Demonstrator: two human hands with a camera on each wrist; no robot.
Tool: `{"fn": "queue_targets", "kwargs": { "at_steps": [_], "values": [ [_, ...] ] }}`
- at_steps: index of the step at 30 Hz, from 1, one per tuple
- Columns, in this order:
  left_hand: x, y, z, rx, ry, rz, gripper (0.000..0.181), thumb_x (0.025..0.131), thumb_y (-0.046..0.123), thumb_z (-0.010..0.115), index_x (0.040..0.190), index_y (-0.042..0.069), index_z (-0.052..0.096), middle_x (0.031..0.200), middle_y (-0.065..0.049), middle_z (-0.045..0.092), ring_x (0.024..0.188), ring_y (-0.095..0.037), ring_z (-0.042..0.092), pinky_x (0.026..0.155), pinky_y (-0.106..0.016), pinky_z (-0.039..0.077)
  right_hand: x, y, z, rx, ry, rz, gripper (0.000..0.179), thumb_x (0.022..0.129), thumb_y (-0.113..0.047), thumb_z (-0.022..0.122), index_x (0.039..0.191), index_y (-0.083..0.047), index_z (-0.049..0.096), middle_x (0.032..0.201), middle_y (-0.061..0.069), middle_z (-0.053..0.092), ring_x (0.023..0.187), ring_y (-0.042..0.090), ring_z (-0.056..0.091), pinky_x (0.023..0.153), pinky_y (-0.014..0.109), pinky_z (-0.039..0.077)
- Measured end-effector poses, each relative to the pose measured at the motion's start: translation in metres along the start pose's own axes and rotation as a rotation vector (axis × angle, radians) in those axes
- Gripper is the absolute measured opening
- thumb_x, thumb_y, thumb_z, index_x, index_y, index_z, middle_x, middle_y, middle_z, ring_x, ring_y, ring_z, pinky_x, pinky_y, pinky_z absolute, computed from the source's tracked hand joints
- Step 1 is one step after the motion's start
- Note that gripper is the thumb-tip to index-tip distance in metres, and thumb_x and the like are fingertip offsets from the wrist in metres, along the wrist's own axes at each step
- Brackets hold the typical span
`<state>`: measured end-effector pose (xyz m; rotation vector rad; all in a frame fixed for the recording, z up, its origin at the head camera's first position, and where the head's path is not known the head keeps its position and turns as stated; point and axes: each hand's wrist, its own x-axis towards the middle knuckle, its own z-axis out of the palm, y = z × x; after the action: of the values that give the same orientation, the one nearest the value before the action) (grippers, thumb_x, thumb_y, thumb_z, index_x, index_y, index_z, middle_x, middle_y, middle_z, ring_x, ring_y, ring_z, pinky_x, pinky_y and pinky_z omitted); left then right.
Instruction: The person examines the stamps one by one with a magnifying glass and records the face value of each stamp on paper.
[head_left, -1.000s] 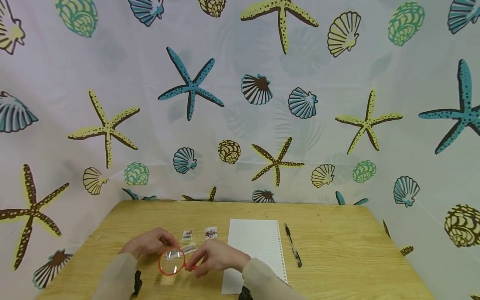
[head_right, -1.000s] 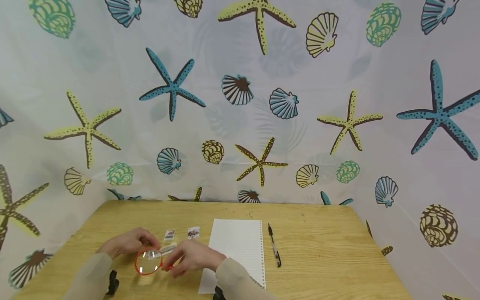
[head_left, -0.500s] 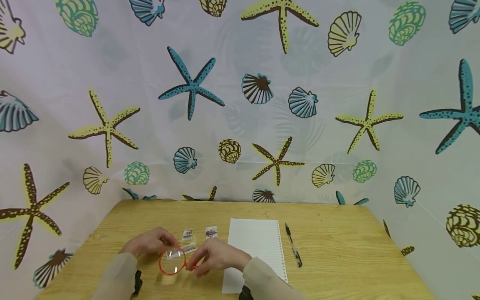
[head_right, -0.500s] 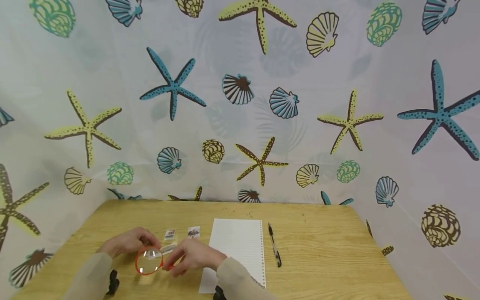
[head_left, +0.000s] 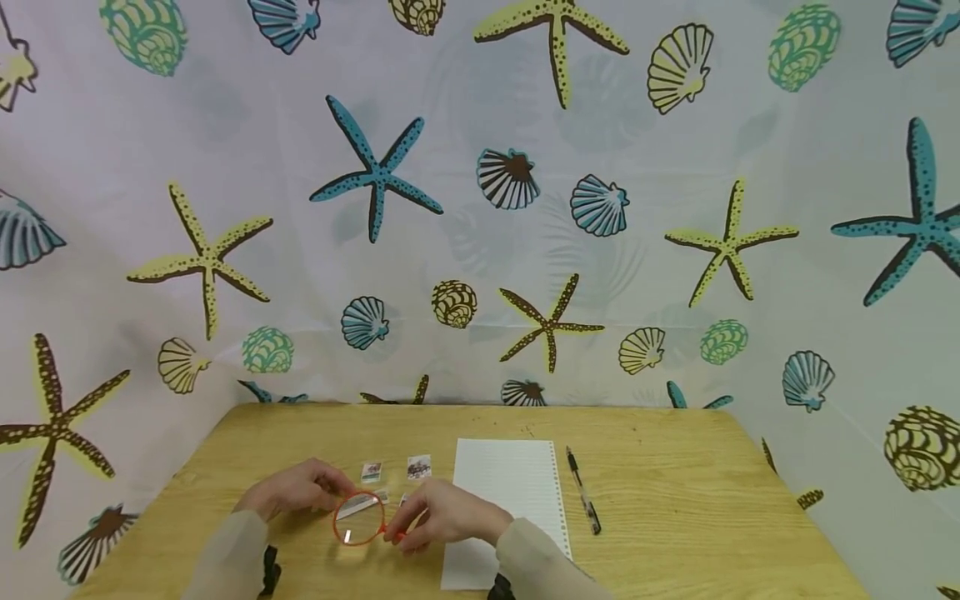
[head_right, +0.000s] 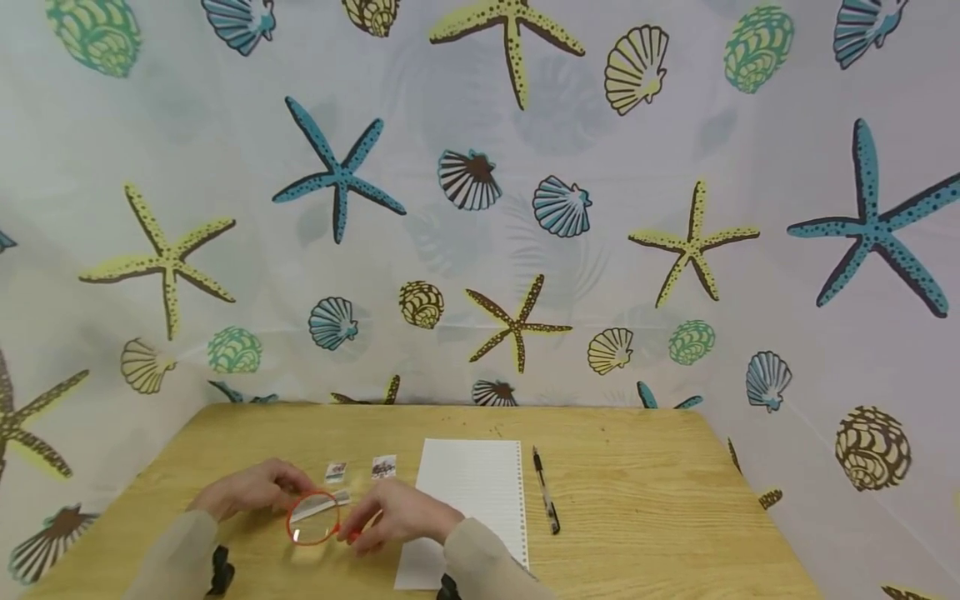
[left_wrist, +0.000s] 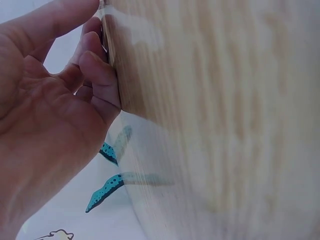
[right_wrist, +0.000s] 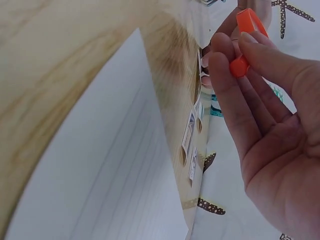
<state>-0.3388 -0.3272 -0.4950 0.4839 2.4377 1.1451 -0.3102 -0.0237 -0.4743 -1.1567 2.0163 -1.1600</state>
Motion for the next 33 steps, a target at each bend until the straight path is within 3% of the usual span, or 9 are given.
{"fn": "queue_targets", "kwargs": {
  "at_steps": [8,14,19,25,33],
  "values": [
    [-0.004,0.0,0.001,0.002,-0.005,-0.013,0.023,0.088,0.003,0.062,0.109,0.003,0.071,0.115,-0.012,0.065,0.094,-0.021,0.05,0.079,-0.033,0.042,-0.009,0.01,-0.005,-0.011,-0.001,0.01,0.018,0.089,-0.003,0.069,0.106,-0.002,0.075,0.102,0.005,0.075,0.08,0.0,0.068,0.069,0.022,0.057],
    [-0.003,0.004,0.003,0.014,0.005,0.001,0.019,0.094,0.008,0.059,0.106,-0.001,0.07,0.108,-0.012,0.066,0.09,-0.019,0.05,0.078,-0.033,0.042,-0.02,0.016,-0.01,-0.034,0.03,0.032,0.017,0.089,-0.005,0.07,0.106,-0.005,0.075,0.101,0.003,0.076,0.077,-0.001,0.068,0.066,0.021,0.057],
    [0.0,0.009,0.005,0.003,0.098,-0.055,0.022,0.097,0.014,0.058,0.109,-0.001,0.069,0.097,-0.007,0.065,0.085,-0.018,0.052,0.075,-0.033,0.044,-0.03,0.024,-0.015,-0.002,0.055,0.024,0.019,0.089,-0.005,0.07,0.108,-0.004,0.075,0.101,0.007,0.075,0.075,0.001,0.068,0.065,0.024,0.058],
    [0.006,0.02,0.013,-0.046,0.26,-0.165,0.024,0.097,0.016,0.057,0.109,-0.001,0.069,0.085,-0.005,0.062,0.07,-0.017,0.049,0.059,-0.029,0.04,-0.042,0.034,-0.022,0.049,0.075,0.03,0.022,0.089,-0.004,0.069,0.111,-0.002,0.073,0.1,0.008,0.074,0.075,0.004,0.069,0.066,0.026,0.058],
    [0.02,0.036,0.021,-0.049,0.339,-0.107,0.025,0.1,0.015,0.054,0.107,-0.005,0.067,0.083,-0.011,0.062,0.071,-0.019,0.05,0.061,-0.031,0.042,-0.057,0.035,-0.03,0.087,0.11,0.062,0.027,0.089,-0.003,0.069,0.116,-0.002,0.07,0.094,0.003,0.07,0.075,0.009,0.071,0.067,0.026,0.058]
  ]
}}
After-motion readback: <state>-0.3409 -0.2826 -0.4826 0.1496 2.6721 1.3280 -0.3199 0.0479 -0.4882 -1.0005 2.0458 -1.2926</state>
